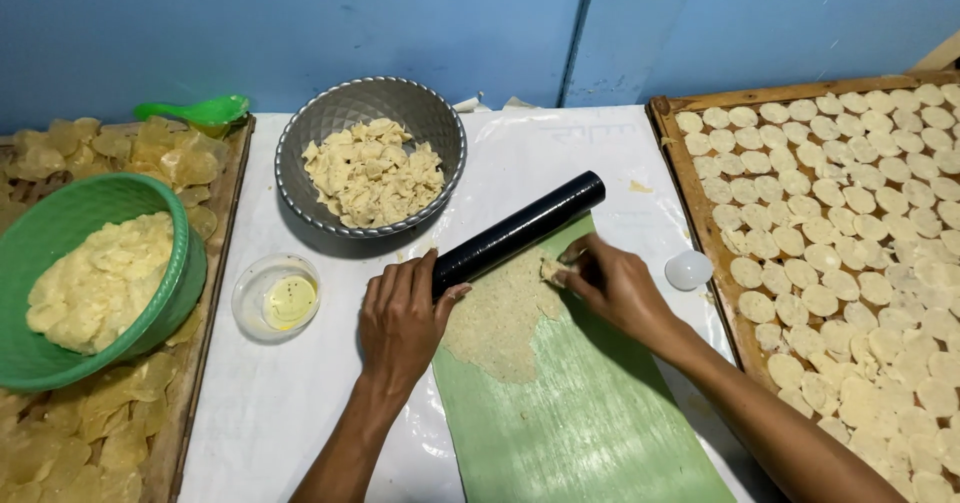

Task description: The person flattens dough pieces on a green mat using a black rolling pin. They repeatedly pick up dough from a metal bowl, place it on the mat, and roll it into thin circular shapes. Finished pieces are arranged on a wooden tray to the right.

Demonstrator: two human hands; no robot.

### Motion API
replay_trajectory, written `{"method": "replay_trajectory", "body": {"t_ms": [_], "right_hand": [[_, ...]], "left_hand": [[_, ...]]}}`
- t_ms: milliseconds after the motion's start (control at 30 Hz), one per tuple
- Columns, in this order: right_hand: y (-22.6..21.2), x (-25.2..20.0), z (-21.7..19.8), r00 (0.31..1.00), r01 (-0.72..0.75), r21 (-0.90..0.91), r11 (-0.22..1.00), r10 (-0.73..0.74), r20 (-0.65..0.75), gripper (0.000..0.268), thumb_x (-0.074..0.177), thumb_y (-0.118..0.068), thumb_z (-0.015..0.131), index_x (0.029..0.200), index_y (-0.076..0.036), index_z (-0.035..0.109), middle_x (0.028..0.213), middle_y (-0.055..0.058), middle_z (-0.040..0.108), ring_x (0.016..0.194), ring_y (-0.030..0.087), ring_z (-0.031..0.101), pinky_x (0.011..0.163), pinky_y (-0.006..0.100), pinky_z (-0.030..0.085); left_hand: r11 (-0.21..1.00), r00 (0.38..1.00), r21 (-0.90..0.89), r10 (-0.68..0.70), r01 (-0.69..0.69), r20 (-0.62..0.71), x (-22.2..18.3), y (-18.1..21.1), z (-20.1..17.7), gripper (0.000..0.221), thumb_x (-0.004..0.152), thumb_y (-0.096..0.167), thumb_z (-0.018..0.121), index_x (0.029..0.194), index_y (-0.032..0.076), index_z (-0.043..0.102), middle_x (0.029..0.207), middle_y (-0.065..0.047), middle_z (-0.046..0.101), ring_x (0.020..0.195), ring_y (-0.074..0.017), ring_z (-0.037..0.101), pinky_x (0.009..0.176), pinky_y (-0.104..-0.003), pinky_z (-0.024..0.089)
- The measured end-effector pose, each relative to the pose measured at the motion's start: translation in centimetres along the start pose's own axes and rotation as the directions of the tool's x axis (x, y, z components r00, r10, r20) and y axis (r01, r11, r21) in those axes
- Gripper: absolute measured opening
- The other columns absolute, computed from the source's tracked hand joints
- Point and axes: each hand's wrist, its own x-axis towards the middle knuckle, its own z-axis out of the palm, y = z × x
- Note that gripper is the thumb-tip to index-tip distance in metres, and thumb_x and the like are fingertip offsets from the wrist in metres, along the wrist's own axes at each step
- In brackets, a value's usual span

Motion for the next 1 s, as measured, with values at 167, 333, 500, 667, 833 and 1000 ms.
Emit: {"method": "replay_trajectory", "body": {"t_ms": [167,333,500,667,833,1000], "right_hand": [[-4.2,-0.8,-2.3,1.000,0.021,-0.130,0.991,-0.020,0.015,0.023,0.097,-0.026,0.069,0.104,-0.005,0.075,0.087,0.018,0.076,0.081,0.035,0.076,0.074,0.044,0.060],[-0.5,2.0,-3.6,0.978,-0.047,-0.162,0.986,0.012,-0.209,0.028,0.099,-0.032,0.071,0.113,-0.008,0.073,0.092,0.017,0.074,0.088,0.038,0.074,0.076,0.048,0.059],[-1.6,5.0,-5.2,0.996,-0.031,-0.082,0.996,0.024,-0.086,0.039,0.096,-0.016,0.070,0.131,0.001,0.066,0.107,0.026,0.073,0.102,0.046,0.072,0.086,0.055,0.059],[-3.3,2.9,-5.3,1.000,-0.011,-0.120,0.993,0.012,0.013,0.033,0.091,-0.014,0.074,0.120,0.000,0.073,0.098,0.023,0.077,0.095,0.044,0.074,0.083,0.054,0.060],[-2.2,-0.7,-7.0,0.986,-0.061,0.268,0.961,0.100,-0.135,0.027,0.098,-0.009,0.059,0.121,0.001,0.071,0.100,0.025,0.074,0.092,0.033,0.070,0.083,0.054,0.058],[-7.0,-1.4,-8.6,0.918,0.229,0.021,0.973,-0.208,-0.337,0.034,0.110,-0.010,0.046,0.137,0.008,0.055,0.128,0.030,0.064,0.119,0.042,0.063,0.101,0.055,0.052]], "left_hand": [[1.000,1.000,-0.005,-0.016,0.016,-0.004,0.0,-0.2,-0.1,0.055,0.093,0.052,0.071,0.121,0.004,0.070,0.095,-0.009,0.070,0.093,-0.0228,0.068,0.080,-0.036,0.054],[0.998,0.998,-0.029,-0.057,0.057,0.002,-0.1,-0.4,-0.2,0.056,0.093,0.051,0.073,0.122,0.004,0.070,0.096,-0.010,0.070,0.093,-0.0242,0.068,0.080,-0.037,0.054],[0.992,0.997,-0.096,-0.081,0.082,0.020,0.2,-0.2,-1.0,0.055,0.091,0.046,0.076,0.123,0.002,0.068,0.096,-0.012,0.070,0.095,-0.0261,0.069,0.080,-0.038,0.054],[0.973,0.995,-0.210,-0.083,0.094,0.062,0.6,-0.2,-2.6,0.056,0.090,0.040,0.079,0.126,0.000,0.066,0.097,-0.014,0.071,0.097,-0.0289,0.069,0.081,-0.039,0.054],[0.971,0.988,-0.236,0.071,-0.038,0.134,1.0,0.4,-4.3,0.055,0.093,0.040,0.074,0.131,0.002,0.064,0.097,-0.013,0.070,0.096,-0.0280,0.069,0.083,-0.039,0.054],[0.979,0.965,-0.124,0.181,-0.159,0.190,0.0,2.6,-5.2,0.055,0.095,0.047,0.069,0.129,0.004,0.066,0.103,-0.010,0.071,0.095,-0.0255,0.067,0.082,-0.039,0.053]]}}
